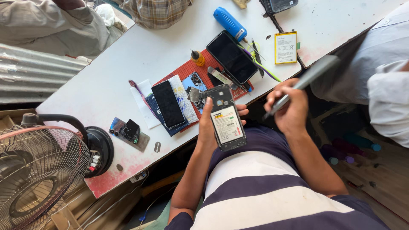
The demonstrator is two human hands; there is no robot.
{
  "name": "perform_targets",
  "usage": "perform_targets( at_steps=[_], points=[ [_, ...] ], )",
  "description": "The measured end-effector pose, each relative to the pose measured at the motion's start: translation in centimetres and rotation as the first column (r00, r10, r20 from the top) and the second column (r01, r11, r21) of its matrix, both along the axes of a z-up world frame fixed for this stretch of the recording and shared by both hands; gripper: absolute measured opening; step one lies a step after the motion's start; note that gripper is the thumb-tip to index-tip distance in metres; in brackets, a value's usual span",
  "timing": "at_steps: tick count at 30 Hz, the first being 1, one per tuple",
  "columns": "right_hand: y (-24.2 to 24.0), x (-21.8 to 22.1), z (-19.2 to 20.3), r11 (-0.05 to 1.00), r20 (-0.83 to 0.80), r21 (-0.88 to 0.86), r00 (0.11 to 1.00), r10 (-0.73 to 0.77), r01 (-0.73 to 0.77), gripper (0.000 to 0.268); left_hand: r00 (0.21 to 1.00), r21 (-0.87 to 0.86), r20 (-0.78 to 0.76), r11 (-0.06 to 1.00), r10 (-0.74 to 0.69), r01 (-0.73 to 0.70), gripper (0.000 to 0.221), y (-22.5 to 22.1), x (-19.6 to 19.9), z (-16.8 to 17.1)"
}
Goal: The person uses a metal heat gun to apply heat to the back of a disassembled smartphone, likely to soften adhesive. They hold the phone with one hand and direct the heat gun with the other, moving it along the edges and back surface. The phone remains open with the battery visible throughout the clip.
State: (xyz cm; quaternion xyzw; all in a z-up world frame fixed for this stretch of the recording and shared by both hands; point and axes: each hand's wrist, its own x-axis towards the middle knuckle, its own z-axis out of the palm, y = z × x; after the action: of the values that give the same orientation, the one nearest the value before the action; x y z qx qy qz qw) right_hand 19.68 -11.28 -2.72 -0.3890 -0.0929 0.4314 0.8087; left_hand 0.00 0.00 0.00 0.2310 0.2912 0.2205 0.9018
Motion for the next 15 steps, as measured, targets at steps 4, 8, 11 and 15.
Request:
perform_targets(
  at_steps=[4, 8, 11, 15],
  points=[
    [0.5, -1.5, -2.3, 0.916, -0.284, -0.164, 0.907, 0.312, -0.367, 0.034, 0.993, 0.138, -0.031, 0.983, -0.118, 0.121, 0.076, -0.3, 1.3, 0.5],
    [-0.1, -2.1, -3.5, 0.879, -0.387, -0.102, 0.832, 0.396, -0.466, 0.048, 0.980, 0.223, -0.111, 0.957, -0.166, 0.187, 0.078, -0.3, 2.2, 0.3],
    [-0.1, -1.7, -3.8, 0.890, -0.410, 0.063, 0.802, 0.436, -0.451, 0.048, 0.969, 0.234, -0.190, 0.952, -0.156, 0.199, 0.077, -0.2, 2.4, -0.3],
    [0.8, -1.1, -3.9, 0.908, -0.406, -0.072, 0.844, 0.351, -0.413, 0.048, 0.975, 0.298, -0.195, 0.940, -0.109, 0.164, 0.073, -0.1, 1.9, -1.3]
  ],
)
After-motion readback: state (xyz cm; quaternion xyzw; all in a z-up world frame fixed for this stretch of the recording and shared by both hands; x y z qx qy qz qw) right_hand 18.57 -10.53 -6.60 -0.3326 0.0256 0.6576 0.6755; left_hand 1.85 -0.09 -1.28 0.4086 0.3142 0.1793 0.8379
